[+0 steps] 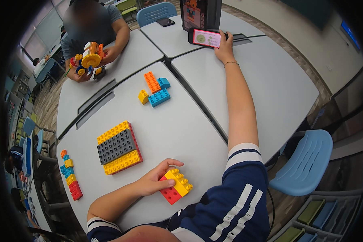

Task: The person disassembles a colorful Lego structure with gears, then reassembles it by stacking and connecting various Lego bricks on a table. The person handles Lego bricks and gears, building a multi-colored structure.

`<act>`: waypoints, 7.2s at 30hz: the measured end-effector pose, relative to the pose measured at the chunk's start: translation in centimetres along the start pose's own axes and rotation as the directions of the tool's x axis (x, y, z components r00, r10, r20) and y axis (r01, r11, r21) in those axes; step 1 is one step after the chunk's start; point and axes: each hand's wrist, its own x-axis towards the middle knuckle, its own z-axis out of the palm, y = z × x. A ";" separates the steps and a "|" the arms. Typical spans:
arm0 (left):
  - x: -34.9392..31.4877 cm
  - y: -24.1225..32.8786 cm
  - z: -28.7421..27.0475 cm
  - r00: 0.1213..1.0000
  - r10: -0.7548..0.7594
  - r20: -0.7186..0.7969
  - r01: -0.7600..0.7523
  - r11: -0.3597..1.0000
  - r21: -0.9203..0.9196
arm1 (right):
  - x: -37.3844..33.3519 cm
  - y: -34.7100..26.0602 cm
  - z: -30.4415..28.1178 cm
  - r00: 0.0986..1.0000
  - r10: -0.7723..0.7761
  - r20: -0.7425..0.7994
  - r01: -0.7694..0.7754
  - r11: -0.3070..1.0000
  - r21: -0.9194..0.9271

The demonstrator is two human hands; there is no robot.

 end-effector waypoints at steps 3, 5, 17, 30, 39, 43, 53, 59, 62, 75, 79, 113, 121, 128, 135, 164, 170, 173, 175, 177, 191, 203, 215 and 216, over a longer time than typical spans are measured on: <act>0.1 0.0 -0.1 1.000 0.012 0.006 -0.012 1.000 0.013 | 0.2 -0.3 0.2 1.000 -0.021 -0.001 0.021 1.000 -0.005; 0.2 0.0 -0.1 1.000 0.025 0.013 -0.025 1.000 0.014 | 0.4 -0.3 0.5 1.000 0.021 0.014 -0.020 1.000 -0.019; 0.3 0.0 -0.3 1.000 0.016 0.023 -0.016 1.000 0.003 | 1.3 -0.3 1.5 0.998 -0.051 0.035 0.051 0.999 0.003; 0.4 -0.1 -0.4 0.999 0.034 0.031 -0.034 0.999 -0.016 | 1.4 0.0 1.7 0.997 -0.072 0.012 0.072 0.997 -0.018; 0.4 0.1 -0.4 1.000 0.022 0.021 -0.023 1.000 0.012 | 1.1 -0.4 1.1 1.000 0.003 0.009 -0.003 1.000 -0.003; 0.5 -0.2 -0.4 0.999 0.043 0.006 -0.043 0.999 0.033 | 0.2 -0.9 0.1 1.000 0.010 -0.028 -0.011 1.000 -0.028; 0.3 -0.9 -0.4 0.995 0.069 -0.075 -0.071 0.997 -0.022 | -5.7 -5.5 -3.4 0.978 -0.029 -0.205 0.048 0.995 0.090; -1.4 -2.6 0.9 0.927 0.279 -0.249 -0.280 0.959 0.032 | -13.9 -18.7 -8.3 0.953 0.074 0.295 -0.241 0.775 0.584; -3.5 -4.0 0.8 0.842 0.383 -0.381 -0.298 0.917 0.264 | -18.2 -26.7 -13.0 0.694 -0.188 0.695 -0.475 0.606 0.639; -10.1 -5.9 -1.0 0.525 0.596 -0.608 -0.489 0.796 0.357 | -24.1 -42.4 -12.9 0.486 -0.539 0.688 -0.039 0.773 0.633; -10.6 -5.6 -1.7 0.621 0.563 -0.545 -0.269 0.806 0.527 | -25.2 -41.7 -13.4 0.581 -0.496 0.645 -0.161 0.707 0.689; -11.4 -5.4 -1.1 0.871 0.362 -0.331 -0.221 0.892 0.395 | -14.1 -27.7 -11.4 0.839 -0.100 0.534 0.048 0.993 0.109; -11.4 -4.5 -1.0 0.846 0.331 -0.418 -0.286 0.943 0.170 | -15.2 -26.6 -9.8 0.720 -0.149 0.677 0.056 0.986 0.158; -11.3 -4.2 -1.1 0.845 0.287 -0.451 -0.251 0.958 0.140 | -16.0 -27.2 -8.0 0.897 -0.328 0.296 0.302 0.944 0.131; -11.2 -4.3 -1.5 0.796 0.373 -0.477 -0.355 0.925 0.131 | -18.6 -35.2 -12.1 0.782 -0.329 0.529 -0.055 0.809 0.585; -11.2 -4.6 -1.0 0.909 0.293 -0.296 -0.254 0.953 0.163 | -13.7 -29.4 -15.6 0.638 -0.126 0.760 0.050 0.991 0.122; -11.2 -4.7 -1.0 0.905 0.303 -0.298 -0.243 0.945 0.221 | -14.3 -27.9 -14.1 0.569 -0.172 0.805 0.043 0.983 0.180; -11.2 -4.8 -1.1 0.908 0.300 -0.293 -0.250 0.948 0.195 | -14.8 -27.7 -12.8 0.622 -0.223 0.750 0.089 0.973 0.215; -11.2 -4.8 -1.0 0.906 0.297 -0.301 -0.247 0.949 0.194 | -14.8 -27.3 -12.1 0.634 -0.207 0.745 0.059 0.974 0.220; -11.2 -4.7 -1.0 0.903 0.300 -0.308 -0.257 0.951 0.172 | -14.8 -26.9 -11.7 0.651 -0.196 0.734 0.050 0.975 0.216; -11.3 -5.3 -0.7 0.695 0.546 -0.468 -0.383 0.832 0.401 | -16.2 -32.6 -13.7 0.701 -0.389 0.598 0.052 0.864 0.501; -11.1 -5.4 -1.7 0.549 0.698 -0.459 -0.358 0.693 0.625 | -19.7 -36.0 -14.3 0.347 -0.638 0.687 -0.134 0.691 0.710; -12.1 -3.7 -4.8 0.324 0.842 -0.431 -0.098 0.483 0.870 | -13.3 -25.9 -14.9 0.560 -0.061 0.826 -0.122 0.980 0.154; -12.3 -3.5 -5.3 0.299 0.864 -0.405 -0.057 0.440 0.896 | -13.3 -25.7 -14.8 0.536 -0.041 0.844 -0.129 0.983 0.129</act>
